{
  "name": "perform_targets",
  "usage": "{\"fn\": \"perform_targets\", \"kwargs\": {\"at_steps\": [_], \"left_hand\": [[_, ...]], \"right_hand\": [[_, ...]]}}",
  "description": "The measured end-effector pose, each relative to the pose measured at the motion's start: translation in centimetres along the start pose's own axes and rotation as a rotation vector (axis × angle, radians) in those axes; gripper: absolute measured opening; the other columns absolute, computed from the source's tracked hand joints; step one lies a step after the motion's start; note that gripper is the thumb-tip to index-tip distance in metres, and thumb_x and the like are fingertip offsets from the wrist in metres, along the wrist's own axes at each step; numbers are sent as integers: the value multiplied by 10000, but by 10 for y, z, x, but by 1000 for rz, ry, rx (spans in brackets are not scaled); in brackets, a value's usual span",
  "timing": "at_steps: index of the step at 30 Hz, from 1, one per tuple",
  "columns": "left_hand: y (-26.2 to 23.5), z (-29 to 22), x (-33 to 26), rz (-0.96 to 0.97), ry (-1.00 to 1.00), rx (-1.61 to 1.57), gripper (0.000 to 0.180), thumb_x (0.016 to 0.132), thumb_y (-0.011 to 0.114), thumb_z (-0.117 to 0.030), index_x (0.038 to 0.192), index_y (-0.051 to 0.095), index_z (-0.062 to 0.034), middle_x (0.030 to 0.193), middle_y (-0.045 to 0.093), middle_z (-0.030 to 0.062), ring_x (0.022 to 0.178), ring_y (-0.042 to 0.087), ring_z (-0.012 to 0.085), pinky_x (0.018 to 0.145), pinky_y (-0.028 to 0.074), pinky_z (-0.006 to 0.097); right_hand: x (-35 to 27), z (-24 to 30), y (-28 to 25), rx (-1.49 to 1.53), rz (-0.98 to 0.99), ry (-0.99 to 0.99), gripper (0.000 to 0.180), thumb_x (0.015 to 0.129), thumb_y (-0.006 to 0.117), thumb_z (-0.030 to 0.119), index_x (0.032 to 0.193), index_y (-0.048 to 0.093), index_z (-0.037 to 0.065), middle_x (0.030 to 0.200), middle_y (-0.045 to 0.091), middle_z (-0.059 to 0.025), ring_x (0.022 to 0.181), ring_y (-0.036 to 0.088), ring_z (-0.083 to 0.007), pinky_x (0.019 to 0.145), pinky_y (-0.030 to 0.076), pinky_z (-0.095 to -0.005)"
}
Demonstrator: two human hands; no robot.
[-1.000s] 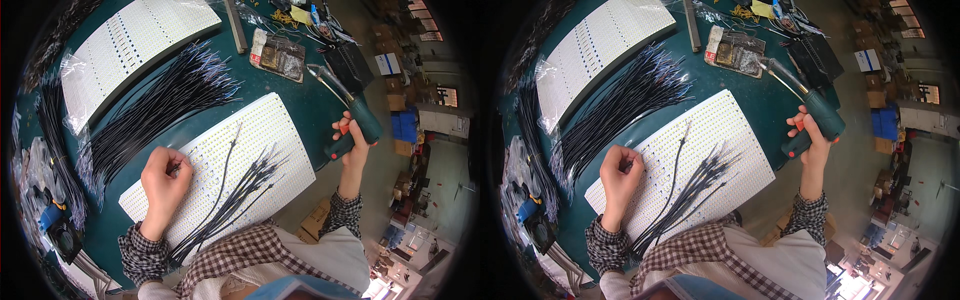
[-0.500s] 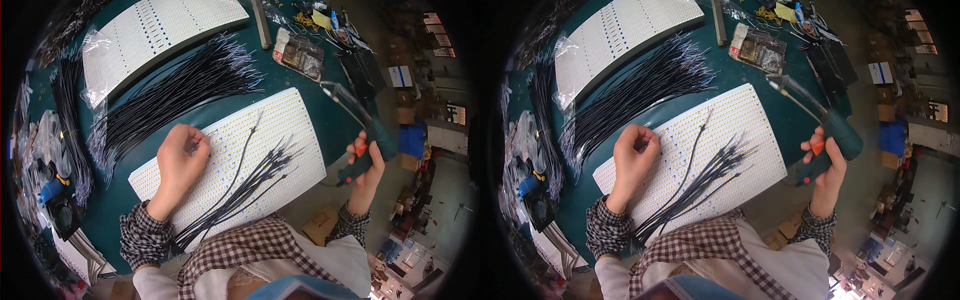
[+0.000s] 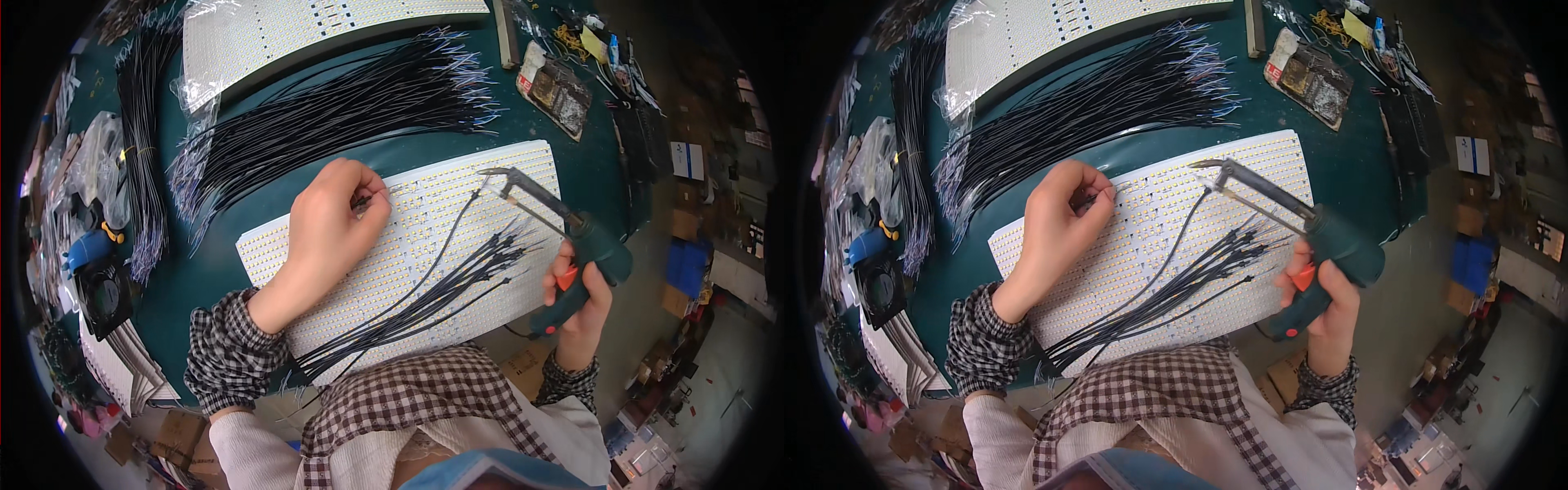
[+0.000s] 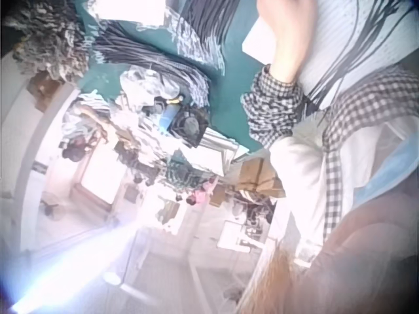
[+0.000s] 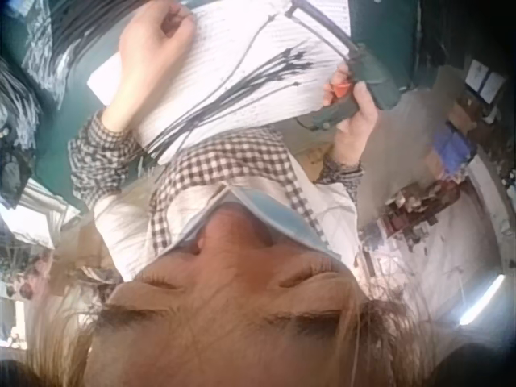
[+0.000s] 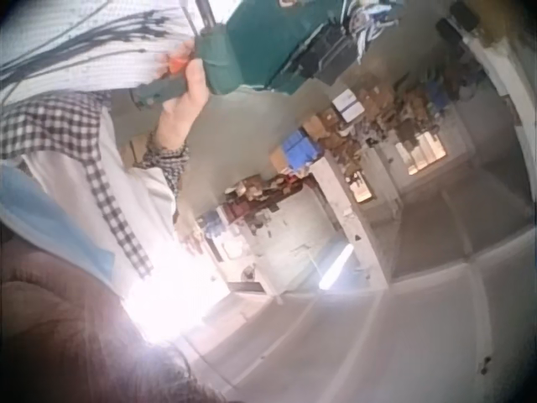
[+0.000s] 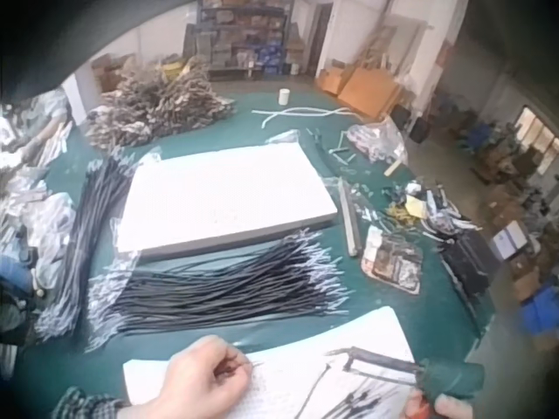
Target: The person solders multiple black wires onto electrical contact points on a large LED panel using a soldering iron and solder wire.
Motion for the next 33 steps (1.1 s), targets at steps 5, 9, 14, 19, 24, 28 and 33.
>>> {"fn": "perform_targets", "kwargs": {"at_steps": [5, 9, 14, 19, 24, 28, 33], "left_hand": [[9, 1, -1, -11, 22, -5, 113, 820, 732, -41, 878, 637, -24, 864, 650, 93, 757, 707, 236, 683, 580, 332], [13, -1, -4, -58, 130, -46, 127, 805, 748, -10, 847, 631, -31, 803, 604, 45, 671, 594, 116, 548, 457, 253], [16, -6, -4, -55, 206, 35, 141, 776, 748, 10, 827, 627, -40, 784, 597, 49, 632, 588, 141, 528, 452, 264], [14, -5, -4, -66, 190, 12, 139, 774, 747, 11, 818, 626, -43, 770, 590, 47, 617, 579, 140, 516, 440, 268], [15, -5, -3, -53, 176, 29, 136, 775, 747, 13, 816, 629, -40, 773, 591, 44, 622, 576, 133, 510, 433, 266], [15, -5, -3, -48, 166, 10, 132, 776, 747, 13, 818, 632, -37, 774, 590, 44, 619, 569, 130, 508, 429, 264], [14, -5, -2, -32, 159, 20, 133, 774, 747, 15, 821, 634, -37, 776, 588, 43, 612, 554, 124, 508, 417, 262]], "right_hand": [[-2, -8, 24, -302, -13, -109, 555, 945, 660, 223, 1360, 531, -121, 1083, 699, -199, 997, 737, -343, 706, 661, -373], [-7, -11, 31, -498, -18, -83, 576, 954, 662, 273, 1346, 536, -129, 1070, 687, -198, 1019, 723, -354, 715, 663, -379], [-11, -13, 41, -596, -79, -118, 545, 934, 684, 229, 1320, 558, -136, 1012, 684, -166, 944, 720, -318, 743, 638, -370], [-10, -19, 46, -665, -27, -63, 524, 937, 684, 219, 1300, 557, -136, 987, 679, -153, 903, 711, -287, 778, 622, -374], [-11, -25, 43, -644, -43, -11, 498, 938, 681, 192, 1290, 549, -135, 969, 677, -152, 874, 703, -275, 793, 596, -385], [-8, -29, 43, -655, 16, -25, 497, 934, 685, 175, 1294, 545, -138, 924, 664, -139, 821, 682, -260, 756, 572, -381], [-8, -30, 45, -637, 14, -27, 503, 936, 694, 180, 1290, 542, -142, 898, 650, -125, 794, 667, -249, 735, 562, -376]]}}
Point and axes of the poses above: each hand's wrist, its own x-axis towards the middle knuckle, its own y-axis out of the palm, z = x × y, the point moved 8 cm from there along x, towards the middle knuckle
